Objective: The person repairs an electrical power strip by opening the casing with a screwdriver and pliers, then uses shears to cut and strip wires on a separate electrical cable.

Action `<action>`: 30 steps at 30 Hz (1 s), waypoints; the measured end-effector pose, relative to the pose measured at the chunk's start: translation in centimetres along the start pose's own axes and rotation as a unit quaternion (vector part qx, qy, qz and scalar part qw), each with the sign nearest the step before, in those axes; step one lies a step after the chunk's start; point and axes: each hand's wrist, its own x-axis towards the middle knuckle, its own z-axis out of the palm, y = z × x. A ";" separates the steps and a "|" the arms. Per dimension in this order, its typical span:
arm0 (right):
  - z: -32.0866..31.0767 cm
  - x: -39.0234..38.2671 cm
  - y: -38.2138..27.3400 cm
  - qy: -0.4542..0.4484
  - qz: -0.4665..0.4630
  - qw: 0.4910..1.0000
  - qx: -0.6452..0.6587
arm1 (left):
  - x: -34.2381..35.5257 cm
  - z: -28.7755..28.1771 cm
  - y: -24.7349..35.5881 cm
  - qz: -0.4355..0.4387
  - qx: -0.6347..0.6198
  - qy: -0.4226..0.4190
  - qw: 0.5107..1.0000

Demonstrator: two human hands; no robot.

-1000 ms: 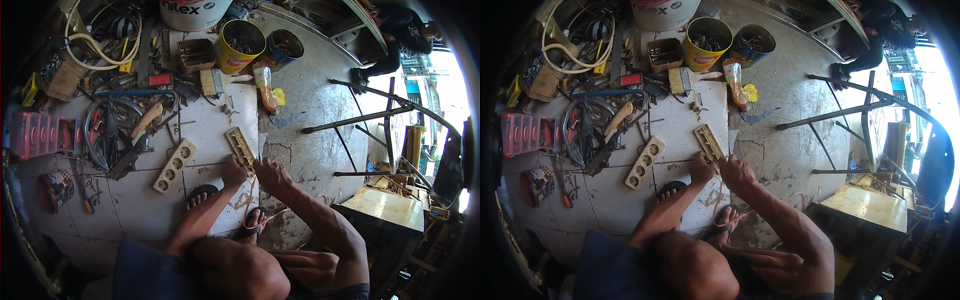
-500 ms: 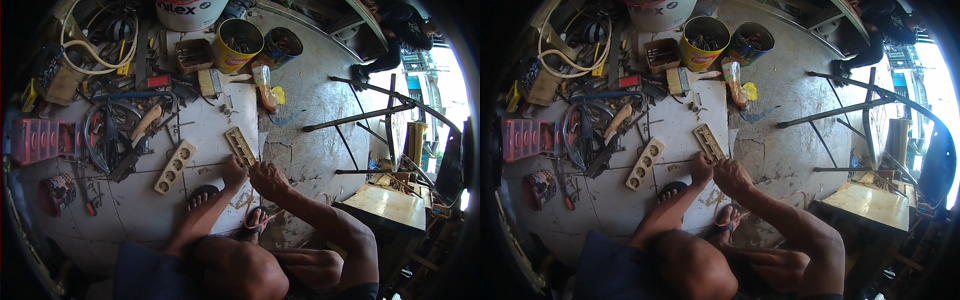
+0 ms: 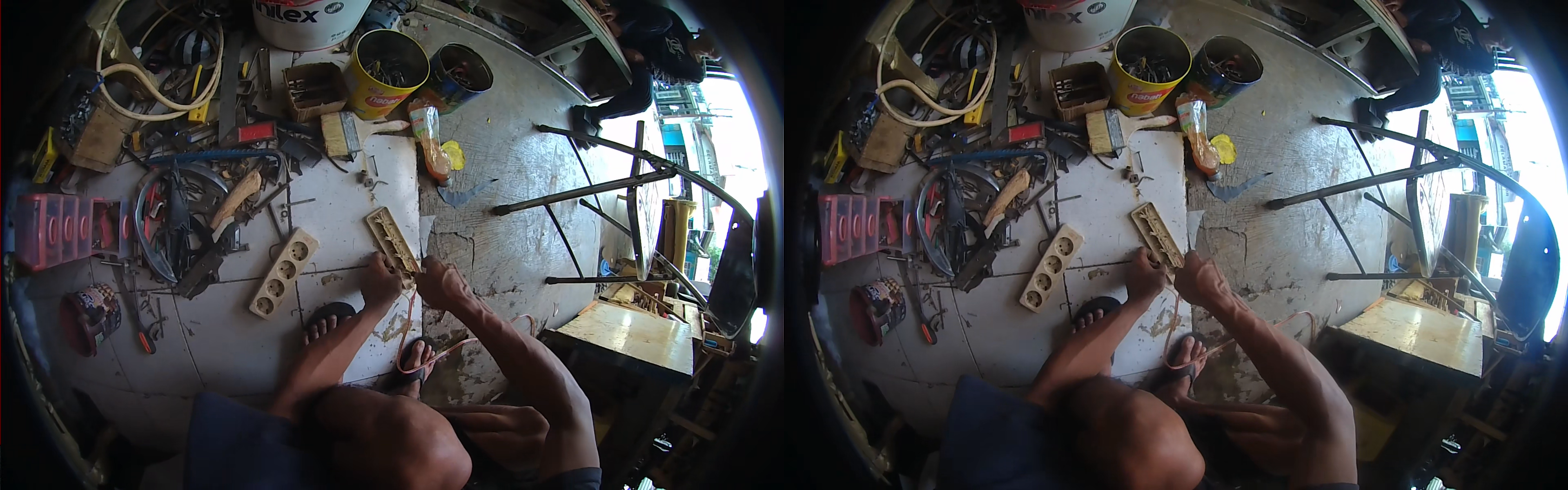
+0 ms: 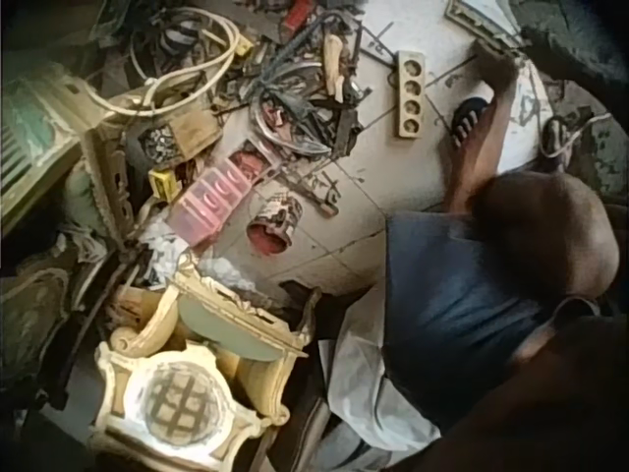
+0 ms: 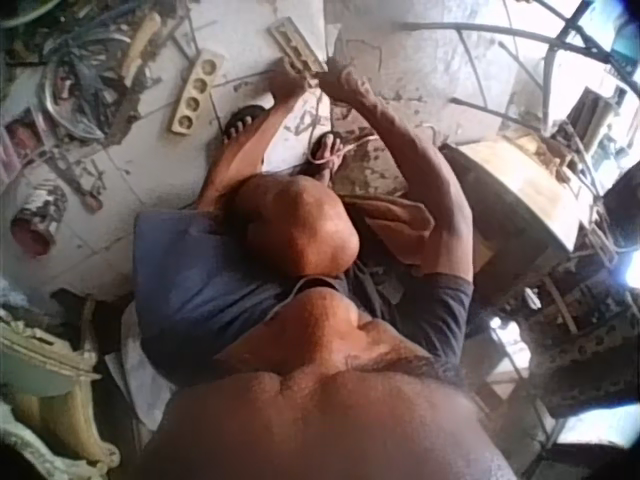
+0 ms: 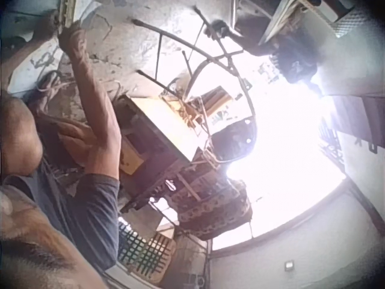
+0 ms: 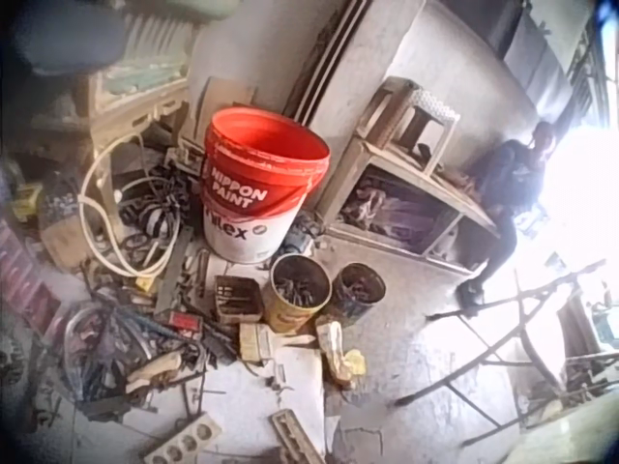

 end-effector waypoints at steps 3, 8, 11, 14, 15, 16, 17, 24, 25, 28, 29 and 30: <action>-0.9 -1.3 -2.7 0.059 -0.062 0.994 -0.067 | -0.2 -0.6 -1.1 0.049 0.016 0.035 0.998; 2.0 -2.1 -1.8 0.136 -0.183 0.935 -0.272 | -0.6 -0.1 0.2 0.006 -0.015 -0.016 1.000; 0.6 -1.4 -3.2 0.110 -0.035 0.989 -0.096 | -0.8 -0.8 0.8 0.004 -0.026 -0.020 0.999; 0.7 0.4 -1.9 0.056 0.179 0.968 0.169 | -0.4 -0.9 -0.3 0.014 0.013 0.007 1.000; 0.1 0.3 -2.3 0.037 0.208 0.955 0.209 | -0.2 -0.9 -0.1 0.021 0.010 0.006 1.000; -0.3 0.3 -2.7 0.016 0.234 0.940 0.248 | -0.2 -1.2 -0.1 0.004 0.000 -0.006 1.000; -0.2 -0.4 -2.4 0.024 0.236 0.940 0.246 | -0.3 -1.0 0.1 -0.013 -0.012 -0.020 1.000; -0.1 -1.4 -2.8 0.104 -0.122 0.972 -0.172 | -0.2 -0.4 -0.3 -0.005 -0.021 -0.015 1.000; -0.3 -1.1 -3.2 0.052 -0.125 0.972 -0.190 | -0.1 -0.6 -0.4 -0.005 -0.018 -0.016 1.000; 0.0 -0.8 -3.6 0.004 -0.121 0.973 -0.198 | -0.8 -0.8 -0.2 0.006 -0.011 -0.014 1.000; 0.4 -0.9 -3.6 0.015 -0.116 0.974 -0.196 | -0.7 -0.8 -0.1 0.010 -0.013 -0.023 1.000; 0.8 -1.1 -3.7 0.011 -0.111 0.975 -0.191 | -0.8 -0.8 -0.1 0.014 -0.017 -0.033 0.999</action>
